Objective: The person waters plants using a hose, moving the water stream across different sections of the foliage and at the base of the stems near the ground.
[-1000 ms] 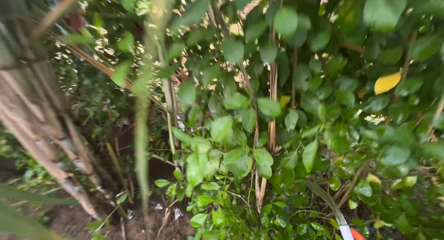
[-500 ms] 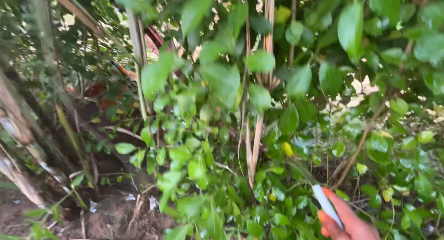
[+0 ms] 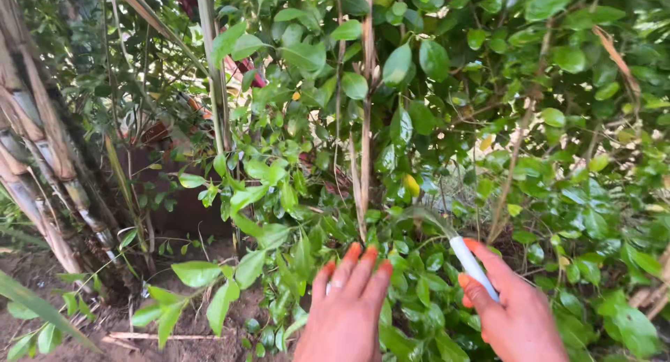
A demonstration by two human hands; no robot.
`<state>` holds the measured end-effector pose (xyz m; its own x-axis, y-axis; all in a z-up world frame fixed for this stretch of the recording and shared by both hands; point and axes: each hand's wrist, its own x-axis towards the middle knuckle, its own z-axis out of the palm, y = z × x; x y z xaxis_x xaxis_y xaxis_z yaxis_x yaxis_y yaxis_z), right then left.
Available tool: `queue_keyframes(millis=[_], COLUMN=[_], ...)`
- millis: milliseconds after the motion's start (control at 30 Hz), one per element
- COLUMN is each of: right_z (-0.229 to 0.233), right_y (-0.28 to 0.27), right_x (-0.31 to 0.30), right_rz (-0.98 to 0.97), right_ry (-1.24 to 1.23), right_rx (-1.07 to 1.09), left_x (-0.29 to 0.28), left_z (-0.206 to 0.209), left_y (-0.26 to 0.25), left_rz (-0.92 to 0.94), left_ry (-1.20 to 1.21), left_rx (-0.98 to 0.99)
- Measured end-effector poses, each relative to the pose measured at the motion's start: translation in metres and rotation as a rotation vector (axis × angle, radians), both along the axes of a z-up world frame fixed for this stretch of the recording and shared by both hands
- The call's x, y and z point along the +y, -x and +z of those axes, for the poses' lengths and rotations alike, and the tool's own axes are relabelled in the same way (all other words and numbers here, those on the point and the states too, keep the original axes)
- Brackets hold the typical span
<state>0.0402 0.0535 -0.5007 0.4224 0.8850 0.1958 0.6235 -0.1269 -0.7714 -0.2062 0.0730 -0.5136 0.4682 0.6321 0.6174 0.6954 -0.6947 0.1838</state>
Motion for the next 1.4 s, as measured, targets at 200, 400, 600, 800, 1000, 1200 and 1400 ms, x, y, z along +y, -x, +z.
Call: queue_keyframes(millis=[200, 400, 600, 800, 1000, 1200, 1400], right_z=[0.021, 0.060, 0.075, 0.064, 0.040, 0.021, 0.009], right_y=[0.008, 0.029, 0.040, 0.039, 0.051, 0.061, 0.071], right_x=[-0.024, -0.060, -0.071, -0.064, -0.049, -0.040, -0.033], right_rz=[-0.002, -0.013, 0.023, 0.082, 0.306, 0.355, 0.549], right_ry=[-0.365, -0.345, -0.259, -0.232, -0.297, -0.339, -0.254], right_rx=[0.027, -0.059, 0.031, 0.126, 0.412, 0.409, 0.456], left_x=[-0.043, -0.060, -0.038, -0.023, -0.020, -0.014, 0.008], left_z=[0.049, 0.060, 0.052, 0.034, 0.015, 0.010, 0.002], left_y=[-0.002, -0.010, -0.017, -0.029, -0.053, -0.069, -0.054], left_rz=[-0.010, -0.088, -0.094, -0.201, -0.453, -0.725, -0.631], left_ry=[-0.292, -0.300, -0.231, -0.078, -0.038, 0.727, 0.990], left_rx=[-0.132, -0.197, -0.239, -0.278, -0.523, -0.980, -1.282])
